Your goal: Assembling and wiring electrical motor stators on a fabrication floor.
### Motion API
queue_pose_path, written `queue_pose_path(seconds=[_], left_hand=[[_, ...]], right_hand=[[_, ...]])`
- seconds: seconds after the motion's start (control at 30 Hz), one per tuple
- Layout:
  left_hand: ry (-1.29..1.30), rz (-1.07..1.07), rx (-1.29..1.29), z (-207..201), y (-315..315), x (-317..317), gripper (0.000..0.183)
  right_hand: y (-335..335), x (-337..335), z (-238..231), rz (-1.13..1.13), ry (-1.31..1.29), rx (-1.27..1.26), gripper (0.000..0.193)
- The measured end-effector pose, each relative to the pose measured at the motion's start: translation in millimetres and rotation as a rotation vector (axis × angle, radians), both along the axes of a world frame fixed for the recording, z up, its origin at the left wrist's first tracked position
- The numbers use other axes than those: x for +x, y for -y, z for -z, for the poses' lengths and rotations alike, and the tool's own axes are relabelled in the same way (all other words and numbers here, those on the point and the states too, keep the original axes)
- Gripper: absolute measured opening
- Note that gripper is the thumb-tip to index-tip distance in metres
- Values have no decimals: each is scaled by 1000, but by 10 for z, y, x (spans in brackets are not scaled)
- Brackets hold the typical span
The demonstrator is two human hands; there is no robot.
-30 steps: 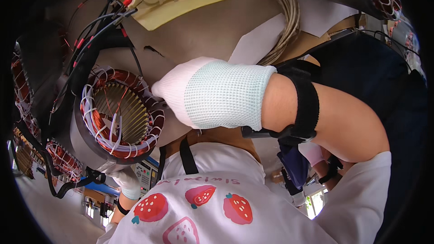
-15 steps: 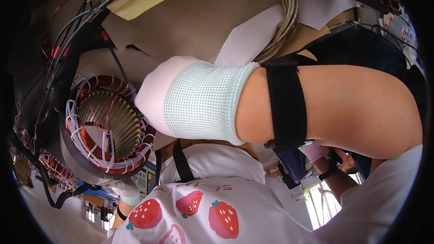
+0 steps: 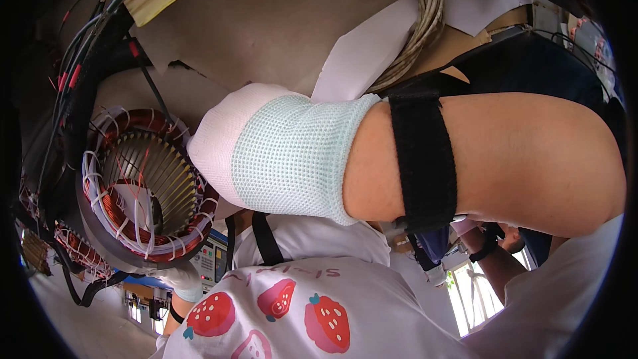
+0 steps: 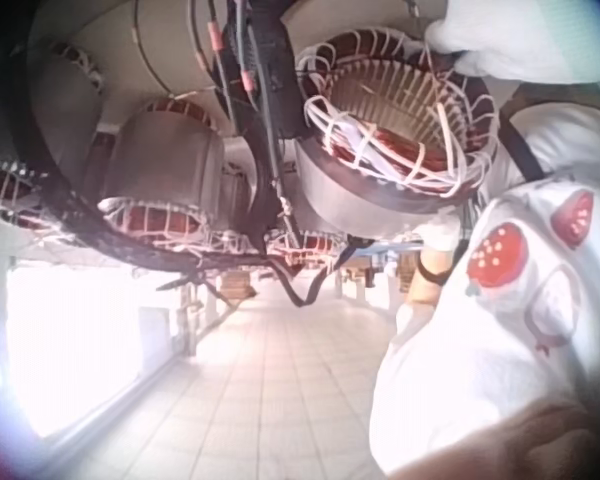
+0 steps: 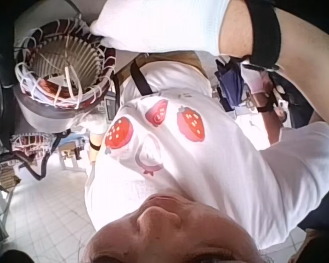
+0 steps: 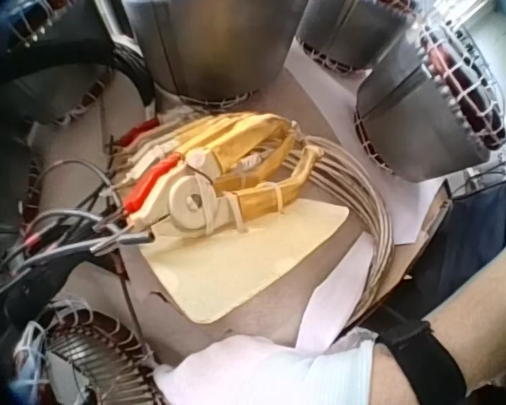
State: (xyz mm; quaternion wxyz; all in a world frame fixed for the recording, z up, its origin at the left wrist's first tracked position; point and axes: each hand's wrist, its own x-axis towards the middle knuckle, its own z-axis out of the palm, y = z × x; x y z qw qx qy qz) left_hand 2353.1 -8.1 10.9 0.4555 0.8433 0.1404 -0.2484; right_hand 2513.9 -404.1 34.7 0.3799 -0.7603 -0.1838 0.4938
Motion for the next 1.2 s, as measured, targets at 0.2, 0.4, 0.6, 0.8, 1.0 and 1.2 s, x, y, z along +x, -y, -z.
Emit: queue_pose_path(seconds=[0.2, 0.4, 0.6, 0.8, 1.0, 1.2], left_hand=[[11, 31, 27, -4, -16, 41, 83], [18, 64, 35, -22, -29, 62, 82], [31, 82, 100, -132, -88, 72, 82], [52, 101, 104, -117, -114, 98, 82], [124, 55, 73, -313, -32, 186, 82], [80, -90, -192, -141, 94, 410, 79]], right_hand=[[-37, -14, 60, 3, 13, 24, 28], [-162, -46, 234, -153, -61, -7, 28], [-186, -3, 259, -239, -80, -2, 22], [-243, 28, 227, -282, -111, -84, 22], [72, 228, -195, -77, -39, -191, 31], [456, -205, -266, 543, 546, -391, 24]])
